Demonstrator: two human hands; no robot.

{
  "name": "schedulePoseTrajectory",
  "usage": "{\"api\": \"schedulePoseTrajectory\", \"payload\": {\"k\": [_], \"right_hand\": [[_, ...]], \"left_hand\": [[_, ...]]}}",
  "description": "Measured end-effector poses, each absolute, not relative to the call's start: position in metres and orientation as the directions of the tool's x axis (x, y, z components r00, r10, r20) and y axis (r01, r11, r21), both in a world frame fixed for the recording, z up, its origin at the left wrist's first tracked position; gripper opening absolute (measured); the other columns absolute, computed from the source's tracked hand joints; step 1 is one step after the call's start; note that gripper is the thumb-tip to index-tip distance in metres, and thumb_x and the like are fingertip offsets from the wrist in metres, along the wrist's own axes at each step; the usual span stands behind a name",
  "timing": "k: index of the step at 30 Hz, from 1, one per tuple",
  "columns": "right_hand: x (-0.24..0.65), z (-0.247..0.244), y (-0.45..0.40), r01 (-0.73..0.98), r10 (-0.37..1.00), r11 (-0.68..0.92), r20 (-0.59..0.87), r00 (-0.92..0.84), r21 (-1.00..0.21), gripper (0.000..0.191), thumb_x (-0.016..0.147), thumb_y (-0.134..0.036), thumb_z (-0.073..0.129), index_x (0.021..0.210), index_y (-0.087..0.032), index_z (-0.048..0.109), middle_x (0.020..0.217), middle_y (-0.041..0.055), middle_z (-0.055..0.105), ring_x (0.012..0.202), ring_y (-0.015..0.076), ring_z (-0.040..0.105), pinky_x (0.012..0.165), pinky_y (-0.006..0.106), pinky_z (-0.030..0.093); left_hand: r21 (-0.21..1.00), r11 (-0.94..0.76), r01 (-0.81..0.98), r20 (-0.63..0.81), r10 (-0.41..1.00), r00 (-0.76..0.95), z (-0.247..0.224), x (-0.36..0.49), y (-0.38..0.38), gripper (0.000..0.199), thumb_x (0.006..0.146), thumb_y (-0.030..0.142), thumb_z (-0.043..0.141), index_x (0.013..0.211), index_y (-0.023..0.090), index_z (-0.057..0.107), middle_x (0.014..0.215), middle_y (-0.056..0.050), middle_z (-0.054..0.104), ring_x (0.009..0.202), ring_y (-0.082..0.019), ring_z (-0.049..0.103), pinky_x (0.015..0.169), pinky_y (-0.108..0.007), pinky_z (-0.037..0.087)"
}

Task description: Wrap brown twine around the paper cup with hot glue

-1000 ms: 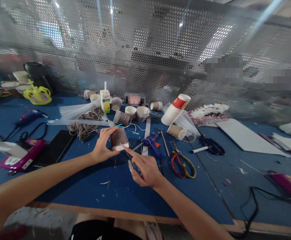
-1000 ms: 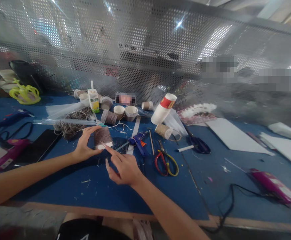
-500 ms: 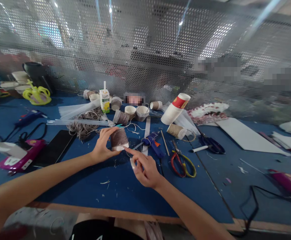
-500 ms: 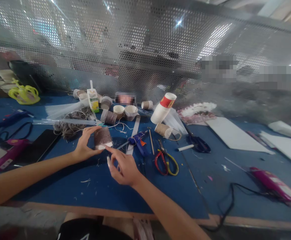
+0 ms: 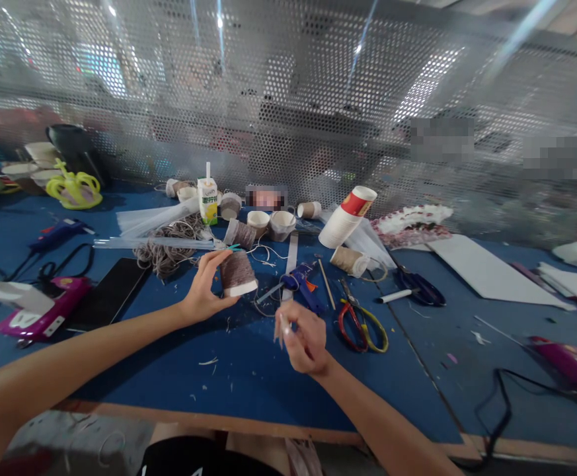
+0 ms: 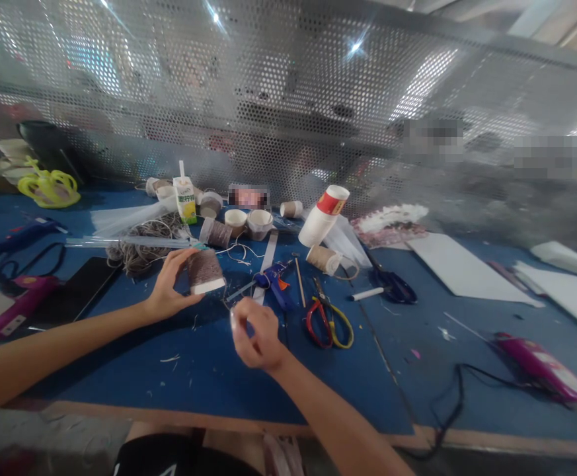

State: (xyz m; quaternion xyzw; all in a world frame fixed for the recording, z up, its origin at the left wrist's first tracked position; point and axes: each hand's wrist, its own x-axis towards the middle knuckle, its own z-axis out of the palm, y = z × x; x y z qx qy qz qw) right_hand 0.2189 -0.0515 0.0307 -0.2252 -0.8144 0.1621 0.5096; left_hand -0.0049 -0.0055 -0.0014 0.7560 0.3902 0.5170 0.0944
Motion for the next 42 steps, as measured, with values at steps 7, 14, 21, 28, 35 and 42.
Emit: {"api": "schedulePoseTrajectory", "payload": {"k": [7, 14, 21, 28, 35, 42], "right_hand": [[0.226, 0.038, -0.024, 0.420, 0.667, 0.744, 0.626, -0.404, -0.520, 0.086, 0.075, -0.043, 0.072, 0.142, -0.024, 0.021, 0.145, 0.0179, 0.032, 0.136, 0.0349, 0.033, 0.108, 0.057, 0.034], [0.223, 0.026, -0.019, 0.275, 0.700, 0.666, 0.453, -0.551, -0.693, 0.097, 0.078, -0.039, 0.072, 0.147, -0.029, 0.005, 0.149, 0.0163, 0.032, 0.140, 0.0288, 0.031, 0.113, 0.054, 0.031], [0.227, 0.031, -0.024, 0.394, 0.691, 0.716, 0.505, -0.517, -0.576, 0.089, 0.076, -0.020, 0.070, 0.145, -0.030, 0.016, 0.148, 0.0140, 0.035, 0.140, 0.0309, 0.031, 0.114, 0.055, 0.029], [0.225, 0.029, -0.025, 0.370, 0.655, 0.750, 0.541, -0.527, -0.548, 0.087, 0.080, -0.020, 0.064, 0.146, -0.028, 0.008, 0.151, 0.0140, 0.029, 0.143, 0.0281, 0.024, 0.114, 0.054, 0.029], [0.230, 0.047, -0.034, 0.217, 0.541, 0.824, 0.612, -0.577, -0.524, 0.057, 0.081, -0.026, 0.054, 0.128, -0.025, 0.022, 0.155, 0.0149, 0.021, 0.146, 0.0311, 0.016, 0.112, 0.059, 0.024], [0.233, 0.047, -0.041, 0.302, 0.513, 0.850, 0.545, -0.663, -0.432, 0.027, 0.077, -0.031, 0.044, 0.101, -0.024, 0.053, 0.080, 0.0048, 0.058, 0.116, 0.0313, 0.044, 0.109, 0.059, 0.015]], "left_hand": [[0.660, -0.736, 0.150, 0.693, 0.674, 0.254, -0.008, -0.004, -0.006, 0.071, 0.079, 0.045, 0.063, 0.139, 0.026, 0.030, 0.131, -0.016, 0.035, 0.129, -0.031, 0.042, 0.101, -0.049, 0.048], [0.717, -0.697, 0.018, 0.620, 0.649, 0.442, -0.005, -0.004, -0.012, 0.077, 0.082, 0.055, 0.056, 0.144, 0.027, 0.020, 0.131, -0.018, 0.035, 0.132, -0.036, 0.041, 0.099, -0.054, 0.048], [0.673, -0.732, 0.107, 0.635, 0.645, 0.425, -0.002, -0.001, -0.012, 0.090, 0.075, 0.024, 0.067, 0.147, 0.033, 0.013, 0.136, -0.014, 0.028, 0.134, -0.036, 0.040, 0.107, -0.058, 0.041], [0.669, -0.722, 0.176, 0.614, 0.671, 0.416, -0.002, 0.002, -0.013, 0.097, 0.068, 0.012, 0.065, 0.147, 0.031, 0.011, 0.139, -0.016, 0.025, 0.130, -0.035, 0.045, 0.101, -0.055, 0.049], [0.669, -0.694, 0.266, 0.599, 0.715, 0.361, -0.003, -0.001, -0.009, 0.095, 0.070, 0.015, 0.064, 0.148, 0.028, 0.011, 0.136, -0.015, 0.037, 0.131, -0.031, 0.042, 0.100, -0.053, 0.049], [0.695, -0.665, 0.273, 0.588, 0.744, 0.317, -0.003, -0.003, -0.007, 0.090, 0.072, 0.023, 0.066, 0.148, 0.029, 0.017, 0.133, -0.013, 0.038, 0.125, -0.031, 0.045, 0.098, -0.051, 0.050]]}}
